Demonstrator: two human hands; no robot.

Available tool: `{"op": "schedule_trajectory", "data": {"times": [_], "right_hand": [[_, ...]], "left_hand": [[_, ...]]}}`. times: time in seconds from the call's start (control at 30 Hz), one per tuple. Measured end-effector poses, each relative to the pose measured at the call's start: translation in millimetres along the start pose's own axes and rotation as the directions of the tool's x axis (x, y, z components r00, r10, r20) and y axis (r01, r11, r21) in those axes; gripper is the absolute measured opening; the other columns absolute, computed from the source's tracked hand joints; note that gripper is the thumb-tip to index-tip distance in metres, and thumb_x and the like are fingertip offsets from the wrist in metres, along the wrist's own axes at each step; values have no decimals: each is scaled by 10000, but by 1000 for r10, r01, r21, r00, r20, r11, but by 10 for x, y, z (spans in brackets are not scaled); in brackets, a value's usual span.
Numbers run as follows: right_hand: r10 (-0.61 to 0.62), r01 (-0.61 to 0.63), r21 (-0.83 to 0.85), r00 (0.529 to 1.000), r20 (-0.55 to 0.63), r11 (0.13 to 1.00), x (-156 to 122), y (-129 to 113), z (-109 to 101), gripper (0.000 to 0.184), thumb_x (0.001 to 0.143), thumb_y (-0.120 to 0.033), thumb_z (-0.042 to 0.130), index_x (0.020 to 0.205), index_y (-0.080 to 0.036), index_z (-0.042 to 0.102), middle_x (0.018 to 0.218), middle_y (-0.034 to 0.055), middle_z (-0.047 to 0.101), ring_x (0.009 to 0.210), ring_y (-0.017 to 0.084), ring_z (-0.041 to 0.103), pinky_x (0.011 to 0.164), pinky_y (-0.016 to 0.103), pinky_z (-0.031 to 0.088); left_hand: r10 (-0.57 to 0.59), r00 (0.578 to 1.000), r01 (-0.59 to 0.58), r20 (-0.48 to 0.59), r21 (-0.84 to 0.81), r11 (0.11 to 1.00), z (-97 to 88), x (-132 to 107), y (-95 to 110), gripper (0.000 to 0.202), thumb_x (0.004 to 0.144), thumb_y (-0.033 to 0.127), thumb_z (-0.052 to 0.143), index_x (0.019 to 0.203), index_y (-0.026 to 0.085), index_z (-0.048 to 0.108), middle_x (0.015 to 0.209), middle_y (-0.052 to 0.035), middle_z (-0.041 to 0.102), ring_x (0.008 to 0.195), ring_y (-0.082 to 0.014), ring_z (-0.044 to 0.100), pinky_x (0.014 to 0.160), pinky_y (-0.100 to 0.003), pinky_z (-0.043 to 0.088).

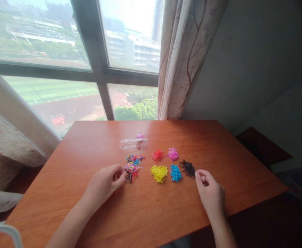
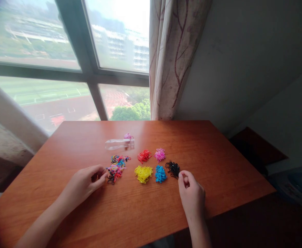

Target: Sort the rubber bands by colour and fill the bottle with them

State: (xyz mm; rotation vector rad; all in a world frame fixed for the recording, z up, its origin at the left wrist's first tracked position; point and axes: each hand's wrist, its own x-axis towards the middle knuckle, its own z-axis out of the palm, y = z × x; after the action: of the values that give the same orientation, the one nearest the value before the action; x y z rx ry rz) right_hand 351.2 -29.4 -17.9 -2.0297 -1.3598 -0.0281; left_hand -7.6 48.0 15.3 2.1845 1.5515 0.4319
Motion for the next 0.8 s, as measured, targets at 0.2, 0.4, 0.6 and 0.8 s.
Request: {"op": "schedule_trajectory", "data": {"times": [0.2, 0.4, 0.6, 0.8], "right_hand": [[-52, 53, -22, 997, 53, 998, 16, -100, 113, 397, 916, -497, 441, 871, -207, 708, 642, 44, 670, 558, 180, 607, 546, 269, 376], [-46, 49, -58, 998, 51, 997, 12, -109, 102, 377, 920, -470, 441, 882, -209, 711, 661, 48, 683, 571, 188, 618, 548, 277, 365], [-73, 73, -13, 997, 6, 997, -17, -244, 67, 411, 924, -497, 449, 885, -192, 723, 635, 50, 671, 564, 181, 622, 560, 265, 403], [-179, 161, 185, 980, 84, 970, -192, -643, 183, 311, 945, -395, 476, 895, -201, 714, 697, 41, 698, 586, 161, 638, 586, 238, 448]], "left_hand": [[11, 1000, -11, -25, 18, 1000, 1, 5, -16, 290, 885, 371, 456, 736, 186, 622, 629, 7, 617, 573, -134, 524, 565, -233, 349], [-8, 1000, 8, -13, 12, 1000, -9, 4, -7, 239, 866, 346, 468, 736, 196, 600, 651, 9, 625, 591, -142, 548, 582, -238, 361], [-14, 1000, 14, -16, 12, 1000, -15, -3, -1, 171, 837, 294, 467, 740, 201, 573, 669, 11, 625, 608, -144, 552, 583, -238, 363], [-1, 1000, 2, -25, 24, 1000, 1, -5, -11, 122, 814, 250, 473, 726, 212, 548, 666, 25, 620, 600, -140, 553, 577, -231, 362]]}}
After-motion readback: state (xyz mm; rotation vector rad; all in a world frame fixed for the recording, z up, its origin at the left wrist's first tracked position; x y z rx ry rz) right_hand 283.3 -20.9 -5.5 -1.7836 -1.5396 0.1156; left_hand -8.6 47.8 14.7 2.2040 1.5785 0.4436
